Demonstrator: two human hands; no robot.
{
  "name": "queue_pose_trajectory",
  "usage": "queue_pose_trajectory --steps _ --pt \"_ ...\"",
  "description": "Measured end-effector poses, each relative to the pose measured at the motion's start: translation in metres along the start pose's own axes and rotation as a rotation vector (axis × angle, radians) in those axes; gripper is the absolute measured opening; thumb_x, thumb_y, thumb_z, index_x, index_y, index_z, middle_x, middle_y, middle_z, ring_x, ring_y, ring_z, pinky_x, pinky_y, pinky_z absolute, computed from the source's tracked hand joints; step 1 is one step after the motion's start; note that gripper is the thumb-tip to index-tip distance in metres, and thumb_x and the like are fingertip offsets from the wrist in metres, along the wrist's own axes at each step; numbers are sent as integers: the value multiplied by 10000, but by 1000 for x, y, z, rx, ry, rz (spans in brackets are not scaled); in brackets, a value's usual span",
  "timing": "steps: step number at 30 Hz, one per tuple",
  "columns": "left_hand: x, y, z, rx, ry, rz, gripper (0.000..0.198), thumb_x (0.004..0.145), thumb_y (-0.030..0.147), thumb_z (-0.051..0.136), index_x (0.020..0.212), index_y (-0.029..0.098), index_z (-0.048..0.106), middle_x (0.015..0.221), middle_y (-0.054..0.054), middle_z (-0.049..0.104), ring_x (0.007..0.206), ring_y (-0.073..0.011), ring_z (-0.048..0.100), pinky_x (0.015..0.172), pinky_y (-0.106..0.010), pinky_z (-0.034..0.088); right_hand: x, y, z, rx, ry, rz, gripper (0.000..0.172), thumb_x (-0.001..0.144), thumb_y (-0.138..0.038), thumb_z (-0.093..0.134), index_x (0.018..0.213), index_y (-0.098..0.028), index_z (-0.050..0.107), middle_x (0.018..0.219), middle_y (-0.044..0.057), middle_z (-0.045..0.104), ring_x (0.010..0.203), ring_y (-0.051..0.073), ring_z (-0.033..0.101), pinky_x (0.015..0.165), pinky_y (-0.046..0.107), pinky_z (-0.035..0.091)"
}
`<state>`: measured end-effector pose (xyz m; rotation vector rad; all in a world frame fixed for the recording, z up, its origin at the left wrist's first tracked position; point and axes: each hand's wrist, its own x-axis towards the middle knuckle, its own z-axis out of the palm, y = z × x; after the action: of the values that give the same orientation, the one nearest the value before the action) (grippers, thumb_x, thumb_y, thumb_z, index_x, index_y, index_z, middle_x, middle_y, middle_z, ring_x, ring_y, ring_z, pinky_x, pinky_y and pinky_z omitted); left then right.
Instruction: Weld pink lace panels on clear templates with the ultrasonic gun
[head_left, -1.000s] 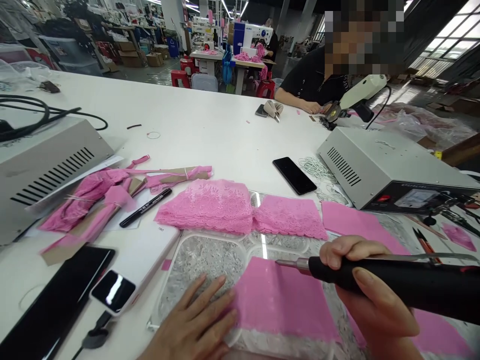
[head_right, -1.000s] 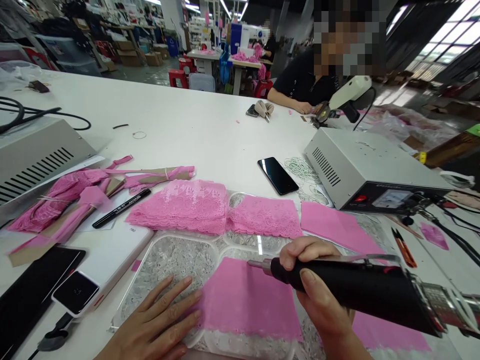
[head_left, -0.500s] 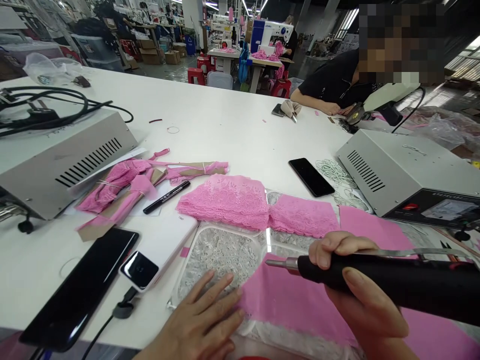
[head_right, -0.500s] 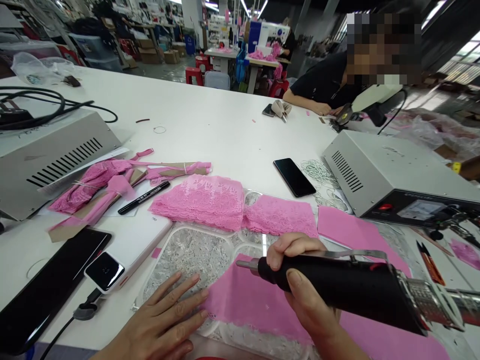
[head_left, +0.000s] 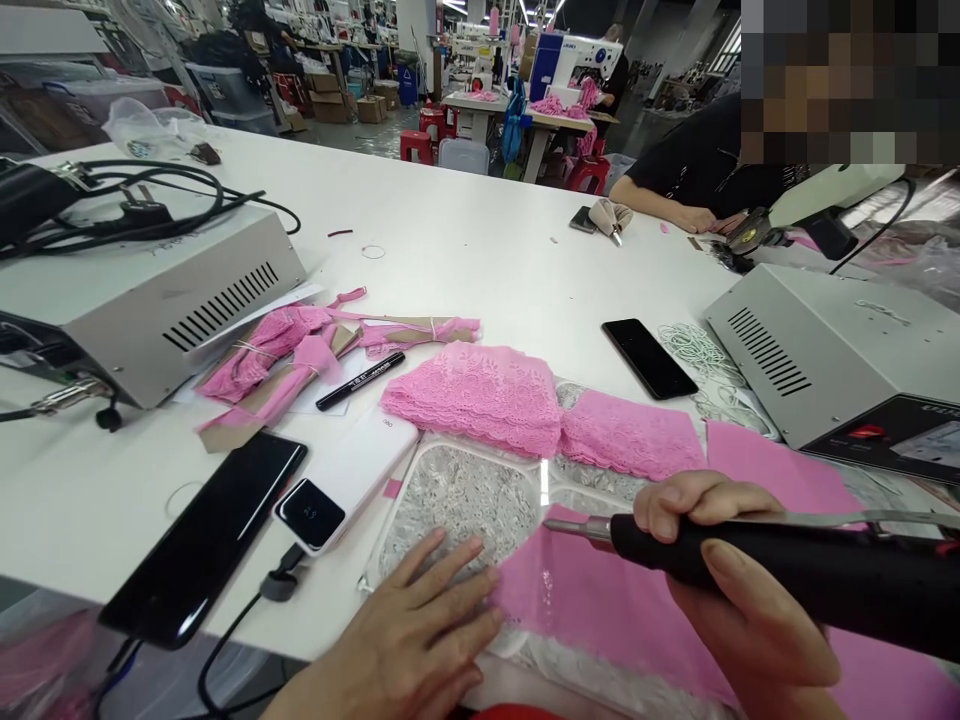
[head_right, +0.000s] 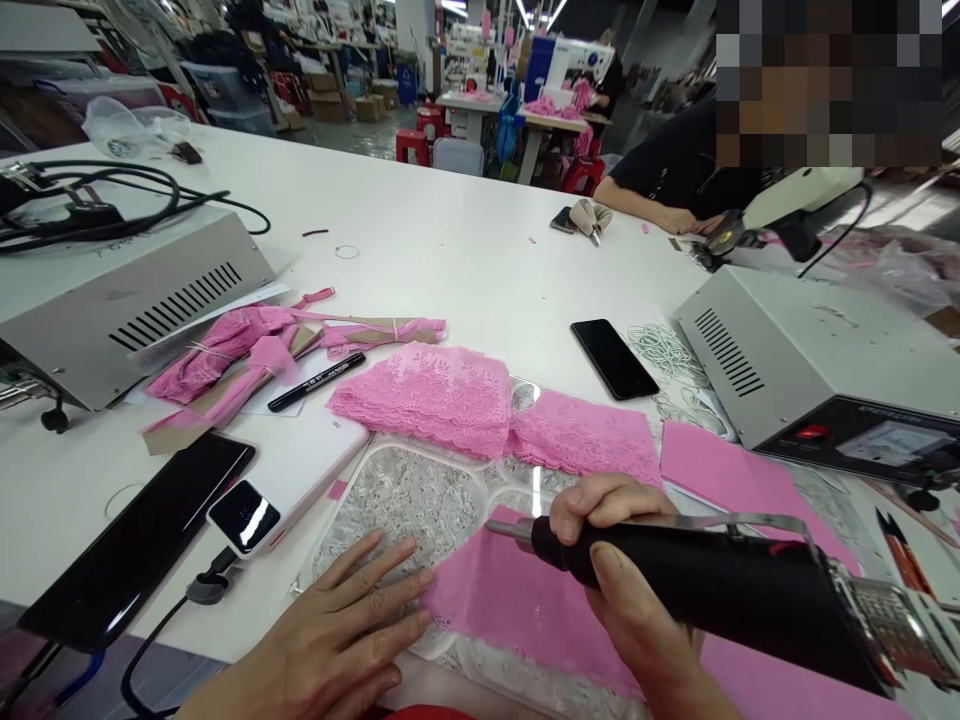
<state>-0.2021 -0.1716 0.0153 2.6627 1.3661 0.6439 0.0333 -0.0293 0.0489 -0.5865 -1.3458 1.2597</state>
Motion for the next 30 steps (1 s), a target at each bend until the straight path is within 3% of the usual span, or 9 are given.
queue_pose_trajectory --steps 12,22,30 --pt "-8 4 0 -83 74 -42 338 871 138 604 1208 169 617 1340 -50 629 1431 -225 365 1216 -442 224 -10 -7 12 -34 -59 38 79 836 -304 663 898 -255 659 827 22 569 595 121 540 570 324 545" --pt "-6 5 -3 -94 41 -46 304 908 186 577 1209 186 620 1309 -50 651 1387 -223 441 1210 -437 260 -9 -9 17 -33 -59 41 94 812 -309 707 834 -241 646 771 10 568 574 122 536 550 318 565" --pt "-4 7 -7 -69 28 -43 246 961 218 505 1166 203 641 1322 3 644 1351 -204 486 1209 -392 255 -21 -23 33 -2 -101 164 127 842 -373 678 854 -258 628 768 15 533 605 145 558 569 331 566"
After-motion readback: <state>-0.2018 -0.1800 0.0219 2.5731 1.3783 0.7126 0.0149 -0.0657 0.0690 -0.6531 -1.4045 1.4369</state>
